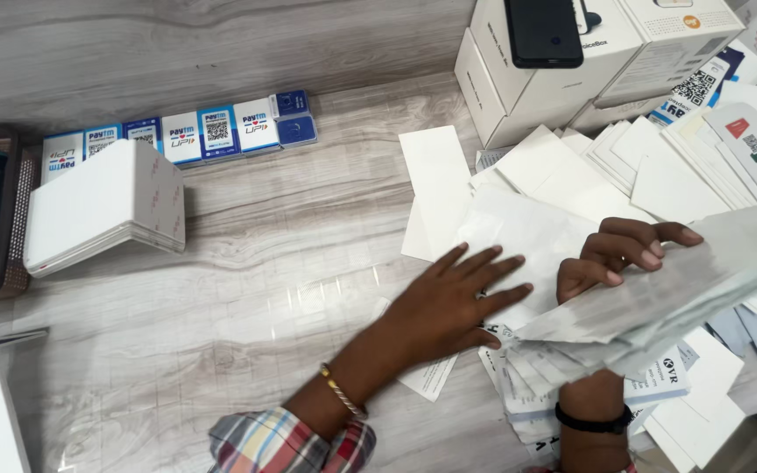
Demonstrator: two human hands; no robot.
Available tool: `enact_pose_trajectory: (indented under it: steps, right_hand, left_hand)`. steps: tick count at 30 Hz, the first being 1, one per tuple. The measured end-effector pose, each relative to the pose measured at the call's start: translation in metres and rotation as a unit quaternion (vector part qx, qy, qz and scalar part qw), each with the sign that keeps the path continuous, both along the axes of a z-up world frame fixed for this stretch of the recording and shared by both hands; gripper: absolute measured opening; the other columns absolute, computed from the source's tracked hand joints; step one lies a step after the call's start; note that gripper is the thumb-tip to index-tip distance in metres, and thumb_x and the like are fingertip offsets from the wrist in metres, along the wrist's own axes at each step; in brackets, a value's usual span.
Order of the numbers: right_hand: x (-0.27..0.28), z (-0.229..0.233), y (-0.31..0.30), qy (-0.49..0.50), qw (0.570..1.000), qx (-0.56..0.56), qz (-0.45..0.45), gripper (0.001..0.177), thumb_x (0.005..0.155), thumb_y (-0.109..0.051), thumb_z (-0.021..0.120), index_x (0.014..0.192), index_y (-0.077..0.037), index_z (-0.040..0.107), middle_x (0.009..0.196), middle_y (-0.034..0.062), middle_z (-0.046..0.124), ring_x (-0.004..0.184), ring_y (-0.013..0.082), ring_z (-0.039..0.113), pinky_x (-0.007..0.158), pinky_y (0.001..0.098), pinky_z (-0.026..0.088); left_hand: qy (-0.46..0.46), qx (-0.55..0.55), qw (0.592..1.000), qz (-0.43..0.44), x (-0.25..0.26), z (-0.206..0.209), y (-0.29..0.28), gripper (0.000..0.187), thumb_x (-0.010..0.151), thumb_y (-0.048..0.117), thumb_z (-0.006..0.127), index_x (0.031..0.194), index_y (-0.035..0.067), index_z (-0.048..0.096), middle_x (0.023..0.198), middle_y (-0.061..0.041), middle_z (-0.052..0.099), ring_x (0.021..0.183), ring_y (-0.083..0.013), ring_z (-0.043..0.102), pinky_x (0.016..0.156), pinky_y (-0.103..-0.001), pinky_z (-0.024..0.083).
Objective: The person sorts through stacks of small white cards and folded papers on a wooden floor. They separate the items into different piles, including cards with QR codes and hiring flyers, and arrange them into neat stacks.
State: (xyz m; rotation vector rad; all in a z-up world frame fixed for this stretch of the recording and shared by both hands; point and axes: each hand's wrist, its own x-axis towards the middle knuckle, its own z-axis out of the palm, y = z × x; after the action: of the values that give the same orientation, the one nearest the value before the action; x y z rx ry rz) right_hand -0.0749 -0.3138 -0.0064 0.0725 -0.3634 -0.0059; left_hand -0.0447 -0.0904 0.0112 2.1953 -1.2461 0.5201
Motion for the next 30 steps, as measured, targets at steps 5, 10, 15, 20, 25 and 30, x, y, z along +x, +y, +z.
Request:
enact_pose_trajectory:
  steps: [5,10,15,20,25,30]
  right_hand:
    - [-0.006,0.013,0.008,0.017,0.999,0.030,0.000,0.023,0.112,-0.040,0.060,0.115,-0.018,0.065,0.099,-0.0016,0.052,0.099,0.0107,0.059,0.088,0.0289,0.048]
    - [-0.017,0.040,0.026,0.033,0.999,0.040,-0.006,0.025,0.113,-0.041,0.056,0.112,-0.017,0.064,0.098,-0.0022,0.051,0.098,0.0111,0.058,0.087,0.0299,0.047]
    - [-0.025,0.046,0.031,0.031,0.999,0.044,0.002,0.023,0.117,-0.037,0.055,0.114,-0.016,0.063,0.097,-0.0011,0.050,0.097,0.0119,0.057,0.091,0.0326,0.047]
    - [-0.018,0.040,0.029,-0.002,0.999,0.027,0.024,0.020,0.115,-0.031,0.054,0.120,-0.014,0.062,0.101,0.0005,0.051,0.102,0.0122,0.059,0.092,0.0329,0.048]
    - [-0.002,0.025,0.028,0.008,0.992,-0.097,0.075,0.048,0.107,-0.013,0.063,0.153,-0.003,0.054,0.112,0.0035,0.057,0.105,0.0157,0.061,0.089,0.0311,0.052]
    - [0.003,0.008,0.029,0.229,0.890,-0.393,-0.006,0.038,0.100,-0.007,0.064,0.136,0.000,0.054,0.139,0.0127,0.063,0.132,0.0234,0.055,0.114,0.0418,0.048]
  left_hand:
    - [0.059,0.080,0.995,-0.002,-0.007,-0.013,-0.007,0.029,0.094,0.012,0.070,0.123,0.012,0.068,0.120,-0.006,0.068,0.118,-0.0239,0.067,0.106,-0.041,0.054]
    - [0.064,0.043,0.997,0.029,0.000,0.011,0.017,0.016,0.088,0.014,0.074,0.102,0.011,0.067,0.109,-0.004,0.069,0.104,-0.0205,0.067,0.082,-0.035,0.059]
    - [0.035,0.031,0.998,0.040,0.009,0.031,0.037,0.035,0.075,0.033,0.079,0.095,0.009,0.064,0.103,-0.005,0.069,0.092,-0.0218,0.068,0.062,-0.032,0.058]
    - [0.118,-0.006,0.988,0.100,0.020,0.041,0.063,0.022,0.098,0.034,0.068,0.106,0.014,0.066,0.104,-0.001,0.076,0.075,-0.0125,0.072,0.053,-0.025,0.055]
    - [0.411,-0.272,0.859,0.141,0.012,0.058,0.074,0.038,0.109,0.035,0.050,0.136,0.008,0.055,0.098,-0.011,0.078,0.079,-0.0168,0.076,0.067,-0.030,0.057]
    - [0.471,-0.285,0.834,0.040,-0.006,0.071,0.064,0.052,0.107,0.044,0.040,0.141,0.008,0.055,0.097,-0.012,0.078,0.081,-0.0183,0.076,0.074,-0.031,0.062]
